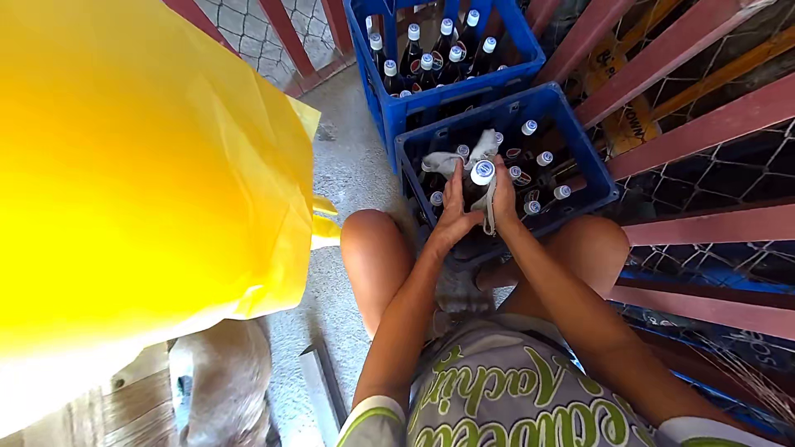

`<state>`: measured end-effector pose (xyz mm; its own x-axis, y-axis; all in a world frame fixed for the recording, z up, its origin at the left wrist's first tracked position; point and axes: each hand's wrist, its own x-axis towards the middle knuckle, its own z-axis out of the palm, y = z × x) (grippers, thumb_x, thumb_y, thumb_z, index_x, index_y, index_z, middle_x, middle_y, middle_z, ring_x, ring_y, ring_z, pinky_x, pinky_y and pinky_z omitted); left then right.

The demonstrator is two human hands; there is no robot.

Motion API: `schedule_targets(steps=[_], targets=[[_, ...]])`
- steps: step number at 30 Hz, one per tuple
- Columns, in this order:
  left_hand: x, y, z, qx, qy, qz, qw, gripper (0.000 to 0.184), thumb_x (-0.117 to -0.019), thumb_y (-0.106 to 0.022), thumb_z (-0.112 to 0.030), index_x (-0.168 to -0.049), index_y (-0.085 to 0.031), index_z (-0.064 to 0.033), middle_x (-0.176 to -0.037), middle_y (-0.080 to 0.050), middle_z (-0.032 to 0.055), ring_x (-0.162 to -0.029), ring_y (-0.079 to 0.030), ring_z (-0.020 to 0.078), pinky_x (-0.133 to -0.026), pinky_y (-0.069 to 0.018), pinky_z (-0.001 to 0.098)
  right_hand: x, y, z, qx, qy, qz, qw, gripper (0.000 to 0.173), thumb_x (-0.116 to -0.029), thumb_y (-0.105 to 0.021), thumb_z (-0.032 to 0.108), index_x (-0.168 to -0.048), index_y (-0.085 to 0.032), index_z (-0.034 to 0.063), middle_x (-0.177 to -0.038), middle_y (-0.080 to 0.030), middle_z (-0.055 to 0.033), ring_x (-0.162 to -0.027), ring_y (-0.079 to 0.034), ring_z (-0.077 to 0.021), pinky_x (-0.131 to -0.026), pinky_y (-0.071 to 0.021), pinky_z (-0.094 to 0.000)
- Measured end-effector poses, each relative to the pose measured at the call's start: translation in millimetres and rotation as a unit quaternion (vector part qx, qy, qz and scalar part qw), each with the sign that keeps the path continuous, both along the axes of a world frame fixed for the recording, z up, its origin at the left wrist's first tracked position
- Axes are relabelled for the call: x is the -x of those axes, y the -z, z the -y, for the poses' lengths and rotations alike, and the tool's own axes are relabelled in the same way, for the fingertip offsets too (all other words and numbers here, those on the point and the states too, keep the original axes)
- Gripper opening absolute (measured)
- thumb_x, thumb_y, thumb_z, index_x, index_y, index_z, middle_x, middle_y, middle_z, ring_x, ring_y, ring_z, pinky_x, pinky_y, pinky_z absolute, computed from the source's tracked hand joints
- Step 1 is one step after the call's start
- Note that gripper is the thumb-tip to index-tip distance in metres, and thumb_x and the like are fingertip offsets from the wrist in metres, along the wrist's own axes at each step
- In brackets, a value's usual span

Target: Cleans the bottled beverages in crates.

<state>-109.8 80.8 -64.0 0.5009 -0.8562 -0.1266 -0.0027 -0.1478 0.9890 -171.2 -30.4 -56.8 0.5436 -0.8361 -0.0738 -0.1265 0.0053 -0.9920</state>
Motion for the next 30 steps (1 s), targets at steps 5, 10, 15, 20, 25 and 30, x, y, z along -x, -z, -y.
schedule_targets(steps=[5,10,15,20,25,30], targets=[[-2,2,6,0.045,-0.041,0.011,0.998,0.079,-0.0927,-0.071,-0.028,-0.16,-0.032,-0.013,-0.166,-0.03,0.0124,-0.15,-0.034,0.03,-0.119,-0.0336,0.0506,13,56,11,-0.191,-0.008,-0.025,0.981,0.047,-0.1125,-0.026,0.024,-0.143,-0.049,-0.0029,-0.136,-0.058,-0.0166,-0.122,-0.057,-0.0147,-0.105,-0.0467,-0.0318],[3,2,10,0.091,-0.086,0.001,0.992,0.05,-0.0993,-0.063,-0.019,-0.146,-0.049,-0.0056,-0.147,-0.051,0.0168,-0.13,-0.054,0.0237,-0.106,-0.0479,0.0412,-7,-19,-18,-0.279,0.078,-0.012,0.957,0.047,-0.1125,-0.031,0.036,-0.136,-0.057,0.0052,-0.126,-0.063,-0.0103,-0.115,-0.061,-0.0163,-0.098,-0.0509,-0.038],[2,10,13,0.116,-0.104,0.007,0.988,0.051,-0.0999,-0.058,-0.017,-0.146,-0.044,-0.0004,-0.15,-0.044,0.0193,-0.135,-0.048,0.0223,-0.11,-0.0431,0.0376,-13,-4,-27,-0.013,0.036,-0.002,0.999,0.052,-0.1107,-0.027,0.028,-0.123,-0.065,-0.0052,-0.125,-0.065,-0.0222,-0.122,-0.058,-0.0254,-0.106,-0.0417,-0.0467],[-4,11,19,0.131,-0.115,-0.046,0.984,0.053,-0.0992,-0.06,-0.018,-0.143,-0.041,0.0048,-0.139,-0.053,0.0166,-0.127,-0.053,0.014,-0.108,-0.0451,0.029,-7,55,1,-0.234,0.042,-0.04,0.971,0.054,-0.1129,-0.025,0.036,-0.139,-0.055,-0.0003,-0.14,-0.058,-0.0186,-0.131,-0.054,-0.0245,-0.11,-0.0436,-0.0454],[-3,15,9,0.105,-0.08,0.032,0.991,0.057,-0.1039,-0.057,-0.033,-0.151,-0.038,-0.0074,-0.15,-0.05,0.0102,-0.131,-0.053,0.0153,-0.108,-0.0465,0.0353,-6,7,-32,-0.325,0.127,0.002,0.937,0.055,-0.1117,-0.027,0.044,-0.143,-0.05,0.0054,-0.143,-0.053,-0.0171,-0.132,-0.051,-0.0277,-0.107,-0.0439,-0.0513],[-2,14,10,0.097,-0.087,0.006,0.991,0.057,-0.1041,-0.056,-0.035,-0.151,-0.037,-0.0094,-0.144,-0.053,0.0081,-0.125,-0.056,0.0111,-0.106,-0.0482,0.0331,1,-34,-70,-0.257,0.095,0.071,0.959,0.071,-0.1079,-0.026,0.057,-0.163,-0.021,0.0127,-0.169,-0.017,-0.0182,-0.155,-0.019,-0.0361,-0.123,-0.0202,-0.0598]])
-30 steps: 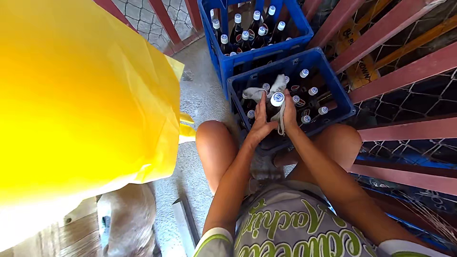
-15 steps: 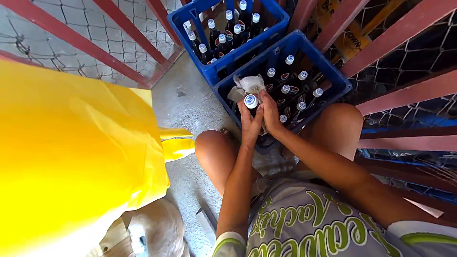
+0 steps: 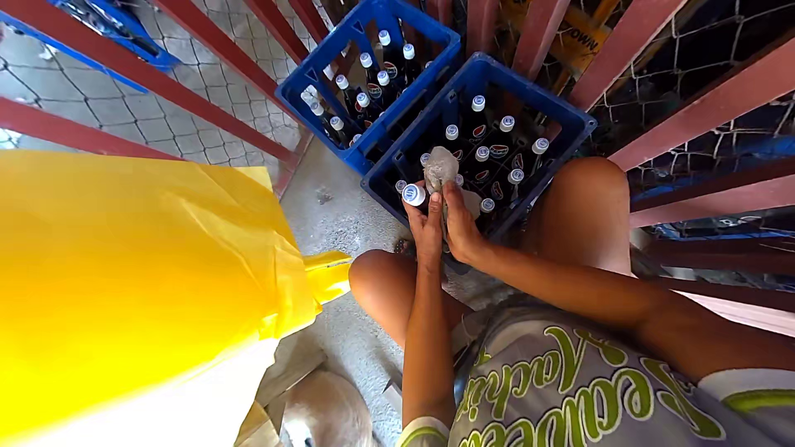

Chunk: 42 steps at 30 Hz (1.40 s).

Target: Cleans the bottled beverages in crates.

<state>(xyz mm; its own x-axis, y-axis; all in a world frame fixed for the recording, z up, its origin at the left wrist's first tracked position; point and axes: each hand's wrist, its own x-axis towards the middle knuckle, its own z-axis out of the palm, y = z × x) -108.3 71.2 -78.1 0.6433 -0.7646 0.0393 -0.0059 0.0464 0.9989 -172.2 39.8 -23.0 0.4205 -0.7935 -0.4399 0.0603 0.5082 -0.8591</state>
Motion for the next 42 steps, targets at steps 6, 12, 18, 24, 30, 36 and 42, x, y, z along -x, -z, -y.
schedule_targets(steps=[6,12,18,24,30,36,42], targets=[[-2,-2,4,0.011,-0.013,-0.011,1.0,0.057,-0.1038,-0.056,-0.034,-0.149,-0.037,-0.0046,-0.147,-0.049,0.01,-0.13,-0.052,0.0126,-0.108,-0.0462,0.0336,-5,84,32,-0.049,0.046,-0.092,0.993,0.06,-0.1122,-0.018,0.042,-0.158,-0.034,0.006,-0.161,-0.034,-0.0229,-0.149,-0.032,-0.0371,-0.118,-0.0283,-0.0607],[-2,-3,4,0.017,-0.011,-0.01,1.0,0.051,-0.1043,-0.055,-0.028,-0.147,-0.039,-0.0033,-0.141,-0.053,0.0095,-0.125,-0.055,0.0099,-0.106,-0.047,0.0306,-3,29,-5,0.072,0.018,-0.068,0.995,0.05,-0.111,-0.028,0.027,-0.151,-0.039,-0.0005,-0.158,-0.035,-0.0252,-0.146,-0.034,-0.0359,-0.117,-0.0329,-0.0534],[-9,2,-3,0.022,-0.002,-0.014,1.0,0.05,-0.1071,-0.047,-0.037,-0.149,-0.039,-0.0108,-0.143,-0.053,0.0037,-0.125,-0.055,0.0077,-0.107,-0.0472,0.0319,3,64,17,0.319,-0.092,-0.128,0.934,0.048,-0.1091,-0.033,0.018,-0.143,-0.048,-0.0131,-0.151,-0.043,-0.0336,-0.144,-0.039,-0.0459,-0.118,-0.028,-0.0629],[-7,1,-4,0.016,0.019,0.012,1.0,0.058,-0.1059,-0.05,-0.038,-0.151,-0.037,-0.0045,-0.153,-0.046,0.0096,-0.138,-0.046,0.0136,-0.114,-0.04,0.0348,6,56,44,0.167,-0.12,-0.171,0.964,0.046,-0.1127,-0.027,0.016,-0.144,-0.045,-0.0115,-0.148,-0.048,-0.0311,-0.14,-0.045,-0.0409,-0.117,-0.0345,-0.0526],[-3,1,-7,0.0,0.022,0.012,1.0,0.059,-0.1071,-0.049,-0.038,-0.155,-0.03,-0.0096,-0.152,-0.046,0.0079,-0.133,-0.051,0.0109,-0.111,-0.0439,0.0335,5,54,26,0.338,-0.066,-0.097,0.934,0.043,-0.1088,-0.036,0.014,-0.136,-0.054,-0.0131,-0.14,-0.055,-0.0324,-0.135,-0.05,-0.0427,-0.116,-0.0344,-0.0547],[-4,2,-5,0.007,0.027,0.042,0.999,0.057,-0.1064,-0.048,-0.04,-0.151,-0.037,-0.0053,-0.153,-0.045,0.0099,-0.138,-0.046,0.0133,-0.114,-0.0399,0.034,11,72,49,0.198,-0.116,-0.158,0.961,0.047,-0.1121,-0.027,0.014,-0.146,-0.042,-0.0134,-0.15,-0.045,-0.0331,-0.143,-0.043,-0.0405,-0.12,-0.0315,-0.0494],[-4,6,-10,0.008,0.04,0.01,0.999,0.064,-0.106,-0.05,-0.044,-0.156,-0.027,-0.0121,-0.151,-0.046,0.0051,-0.132,-0.051,0.0088,-0.11,-0.0443,0.0319,4,44,28,0.325,-0.078,-0.108,0.936,0.044,-0.1091,-0.035,0.015,-0.135,-0.054,-0.0153,-0.139,-0.054,-0.0344,-0.136,-0.049,-0.0441,-0.117,-0.0335,-0.0527]])
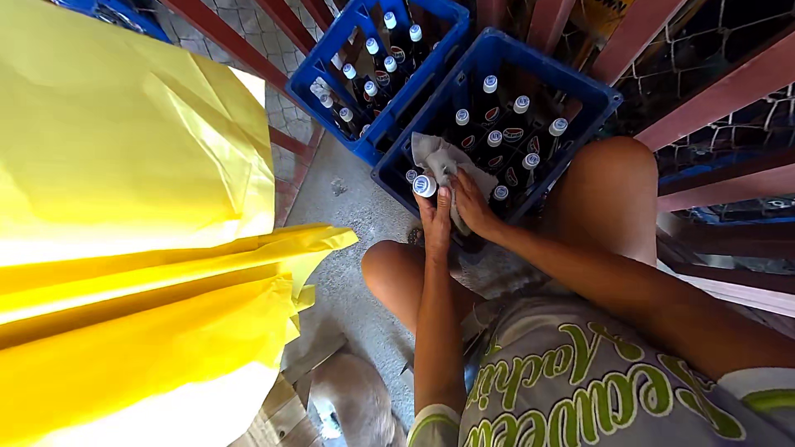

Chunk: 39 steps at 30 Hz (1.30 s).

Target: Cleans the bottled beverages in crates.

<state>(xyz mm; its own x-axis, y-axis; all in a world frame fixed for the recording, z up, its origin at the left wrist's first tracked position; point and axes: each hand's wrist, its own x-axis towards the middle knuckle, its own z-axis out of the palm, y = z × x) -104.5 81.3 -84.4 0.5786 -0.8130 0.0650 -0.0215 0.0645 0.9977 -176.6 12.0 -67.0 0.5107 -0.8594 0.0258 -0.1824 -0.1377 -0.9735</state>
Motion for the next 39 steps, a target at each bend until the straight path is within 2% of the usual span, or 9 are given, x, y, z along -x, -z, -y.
schedule_targets(steps=[6,11,16,19,25,30,33,35,39], targets=[[-2,1,3,0.018,0.006,0.016,1.0,0.07,-0.1034,-0.051,-0.05,-0.154,-0.03,-0.0071,-0.154,-0.042,0.0082,-0.137,-0.045,0.0112,-0.113,-0.0401,0.033,8,17,32,-0.057,-0.071,-0.135,0.987,0.04,-0.1101,-0.032,0.005,-0.138,-0.047,-0.0192,-0.144,-0.049,-0.0364,-0.138,-0.047,-0.046,-0.118,-0.0336,-0.051],[2,5,-1,0.021,0.002,-0.015,1.0,0.089,-0.0972,-0.055,-0.063,-0.158,-0.018,-0.0088,-0.154,-0.041,0.0064,-0.136,-0.047,0.0082,-0.113,-0.0416,0.0305,1,-11,-11,0.053,0.0,-0.021,0.998,0.042,-0.1088,-0.036,0.013,-0.134,-0.054,-0.0154,-0.137,-0.055,-0.0341,-0.133,-0.051,-0.0464,-0.115,-0.0333,-0.0572],[0,2,2,0.016,-0.003,0.022,1.0,0.076,-0.1004,-0.056,-0.05,-0.156,-0.026,-0.0063,-0.157,-0.04,0.0101,-0.138,-0.045,0.0119,-0.113,-0.0405,0.0318,7,29,33,-0.044,-0.064,-0.068,0.995,0.043,-0.11,-0.03,0.011,-0.137,-0.052,-0.0155,-0.141,-0.054,-0.0336,-0.136,-0.05,-0.0407,-0.117,-0.036,-0.0483],[-1,2,4,0.013,-0.005,0.019,1.0,0.076,-0.1003,-0.056,-0.05,-0.155,-0.028,-0.0055,-0.158,-0.039,0.0107,-0.14,-0.044,0.0131,-0.114,-0.0391,0.0323,7,10,36,-0.056,-0.083,-0.151,0.983,0.04,-0.1097,-0.033,0.004,-0.138,-0.047,-0.0191,-0.142,-0.05,-0.0372,-0.137,-0.048,-0.0466,-0.117,-0.0341,-0.0514],[2,1,3,0.015,-0.017,0.008,1.0,0.074,-0.1024,-0.053,-0.05,-0.154,-0.026,-0.0042,-0.155,-0.041,0.0107,-0.138,-0.045,0.0117,-0.114,-0.0402,0.032,-2,11,12,0.07,-0.036,-0.013,0.997,0.04,-0.1067,-0.036,0.008,-0.128,-0.059,-0.0161,-0.132,-0.06,-0.0335,-0.129,-0.056,-0.0437,-0.112,-0.039,-0.0529],[0,4,3,0.014,-0.012,0.034,0.999,0.071,-0.103,-0.051,-0.051,-0.154,-0.03,-0.0063,-0.158,-0.039,0.0091,-0.142,-0.041,0.0133,-0.116,-0.0368,0.0336,7,41,49,-0.161,-0.112,-0.069,0.978,0.047,-0.1132,-0.024,0.017,-0.144,-0.048,-0.0096,-0.148,-0.049,-0.0289,-0.14,-0.046,-0.0356,-0.118,-0.0341,-0.0479],[1,3,5,0.021,-0.02,0.022,0.999,0.071,-0.1041,-0.049,-0.05,-0.154,-0.028,-0.0048,-0.157,-0.039,0.0101,-0.142,-0.041,0.0128,-0.117,-0.037,0.0334,0,-10,35,-0.036,-0.124,-0.144,0.981,0.039,-0.1099,-0.033,0.008,-0.134,-0.054,-0.0159,-0.139,-0.054,-0.0338,-0.134,-0.051,-0.0454,-0.114,-0.0377,-0.0552],[4,3,6,0.021,-0.029,0.02,0.999,0.069,-0.1057,-0.046,-0.045,-0.155,-0.024,-0.0035,-0.157,-0.036,0.0125,-0.141,-0.04,0.0127,-0.117,-0.036,0.0324,-4,-28,13,0.057,-0.076,-0.092,0.991,0.036,-0.1054,-0.039,0.005,-0.124,-0.06,-0.018,-0.132,-0.059,-0.035,-0.128,-0.054,-0.0482,-0.108,-0.0393,-0.06],[0,-9,6,-0.008,-0.028,0.072,0.997,0.063,-0.1063,-0.047,-0.038,-0.153,-0.029,0.0008,-0.159,-0.037,0.017,-0.146,-0.037,0.0185,-0.119,-0.0337,0.0343,-1,9,22,0.043,-0.038,-0.059,0.997,0.041,-0.1082,-0.033,0.009,-0.128,-0.058,-0.017,-0.13,-0.06,-0.0344,-0.128,-0.056,-0.0449,-0.11,-0.0414,-0.0541]])
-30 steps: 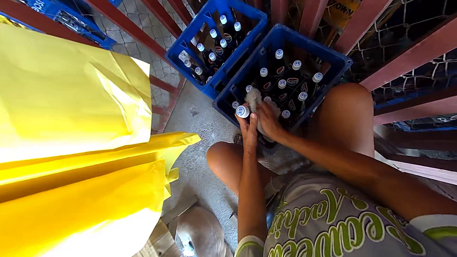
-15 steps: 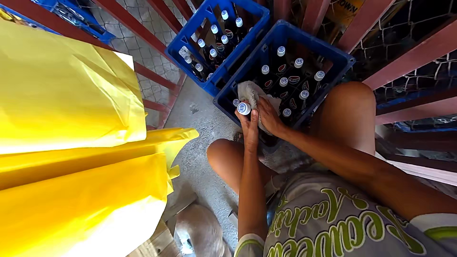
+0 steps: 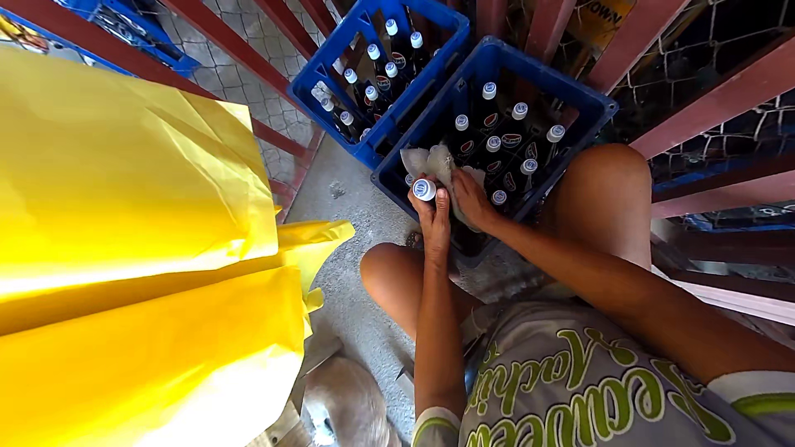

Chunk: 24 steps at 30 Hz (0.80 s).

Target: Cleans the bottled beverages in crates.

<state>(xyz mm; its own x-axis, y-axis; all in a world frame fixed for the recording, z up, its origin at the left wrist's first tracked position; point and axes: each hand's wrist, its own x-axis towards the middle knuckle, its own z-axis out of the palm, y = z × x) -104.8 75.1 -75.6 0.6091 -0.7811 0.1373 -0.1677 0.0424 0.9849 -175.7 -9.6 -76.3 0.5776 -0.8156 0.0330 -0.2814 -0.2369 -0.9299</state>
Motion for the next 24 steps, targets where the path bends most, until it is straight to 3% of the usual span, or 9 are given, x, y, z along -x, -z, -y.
schedule_targets(steps=[2,4,7,9,12,14,16,18,24], targets=[[-7,-3,-1,-0.003,0.006,0.041,0.999,0.063,-0.1037,-0.054,-0.032,-0.154,-0.032,-0.0012,-0.154,-0.045,0.0157,-0.141,-0.044,0.0201,-0.113,-0.0394,0.0351,11,8,25,-0.127,-0.017,-0.072,0.989,0.043,-0.1122,-0.032,0.016,-0.133,-0.055,-0.0137,-0.133,-0.059,-0.0332,-0.129,-0.056,-0.0425,-0.111,-0.0401,-0.0531],[-9,-1,4,0.016,0.021,0.042,0.999,0.059,-0.1038,-0.055,-0.03,-0.15,-0.035,0.0013,-0.15,-0.047,0.0152,-0.137,-0.046,0.0162,-0.111,-0.0416,0.0314,19,4,44,-0.167,-0.012,-0.124,0.978,0.038,-0.1116,-0.041,0.02,-0.12,-0.06,-0.0114,-0.114,-0.064,-0.0306,-0.11,-0.063,-0.0416,-0.098,-0.0469,-0.0574],[-5,-4,14,0.052,0.016,-0.007,0.999,0.047,-0.1018,-0.056,-0.017,-0.139,-0.044,0.0097,-0.142,-0.052,0.0193,-0.131,-0.052,0.0146,-0.11,-0.0433,0.029,31,-44,35,-0.076,0.003,-0.013,0.997,0.033,-0.1094,-0.046,0.023,-0.107,-0.062,-0.0057,-0.087,-0.062,-0.0149,-0.079,-0.062,-0.021,-0.076,-0.0521,-0.0403],[-2,-10,9,0.015,0.021,-0.001,1.0,0.047,-0.1036,-0.056,-0.013,-0.143,-0.041,0.0068,-0.137,-0.055,0.0165,-0.124,-0.057,0.0102,-0.106,-0.0467,0.0267,26,-72,19,0.022,-0.012,0.096,0.995,0.029,-0.1057,-0.053,0.022,-0.107,-0.067,-0.0035,-0.097,-0.066,-0.0107,-0.089,-0.064,-0.0129,-0.082,-0.054,-0.0315],[0,-16,3,-0.079,0.017,0.084,0.993,0.041,-0.0984,-0.057,-0.005,-0.134,-0.049,0.0138,-0.123,-0.062,0.0243,-0.114,-0.06,0.0191,-0.1,-0.0469,0.0335,6,-75,7,0.132,-0.14,0.078,0.978,0.032,-0.098,-0.063,0.023,-0.121,-0.073,0.0036,-0.127,-0.064,-0.0212,-0.122,-0.058,-0.0364,-0.101,-0.0426,-0.0593],[-1,-18,5,-0.105,0.011,0.093,0.99,0.041,-0.0979,-0.057,-0.005,-0.132,-0.051,0.0173,-0.123,-0.063,0.0291,-0.116,-0.061,0.025,-0.102,-0.0461,0.0383,-10,-58,13,0.186,-0.155,0.092,0.966,0.027,-0.0967,-0.059,0.022,-0.11,-0.077,0.0068,-0.117,-0.069,-0.0192,-0.115,-0.061,-0.0369,-0.096,-0.0392,-0.0612],[-2,-13,12,-0.047,0.011,0.032,0.998,0.05,-0.097,-0.056,-0.008,-0.138,-0.039,0.0146,-0.124,-0.059,0.0209,-0.112,-0.06,0.0126,-0.098,-0.0496,0.027,-17,-51,23,0.096,-0.143,0.134,0.976,0.035,-0.1026,-0.049,0.021,-0.101,-0.072,-0.0053,-0.107,-0.07,-0.0204,-0.11,-0.063,-0.0295,-0.099,-0.042,-0.0516],[-3,-10,14,-0.003,0.016,-0.02,1.0,0.052,-0.1003,-0.058,-0.009,-0.141,-0.035,0.0135,-0.129,-0.057,0.0217,-0.116,-0.06,0.0126,-0.103,-0.049,0.0266,-15,-40,33,-0.054,-0.127,0.137,0.981,0.044,-0.109,-0.037,0.021,-0.117,-0.066,-0.0116,-0.117,-0.068,-0.0217,-0.115,-0.063,-0.0198,-0.105,-0.046,-0.0374],[-12,-13,12,0.016,0.053,-0.037,0.998,0.054,-0.0987,-0.061,-0.013,-0.144,-0.042,0.009,-0.142,-0.054,0.0206,-0.128,-0.055,0.0148,-0.108,-0.0455,0.0287,0,14,41,-0.271,-0.041,0.026,0.961,0.052,-0.1131,-0.031,0.031,-0.147,-0.049,-0.0035,-0.155,-0.047,-0.0207,-0.146,-0.041,-0.0268,-0.122,-0.0296,-0.0456]])
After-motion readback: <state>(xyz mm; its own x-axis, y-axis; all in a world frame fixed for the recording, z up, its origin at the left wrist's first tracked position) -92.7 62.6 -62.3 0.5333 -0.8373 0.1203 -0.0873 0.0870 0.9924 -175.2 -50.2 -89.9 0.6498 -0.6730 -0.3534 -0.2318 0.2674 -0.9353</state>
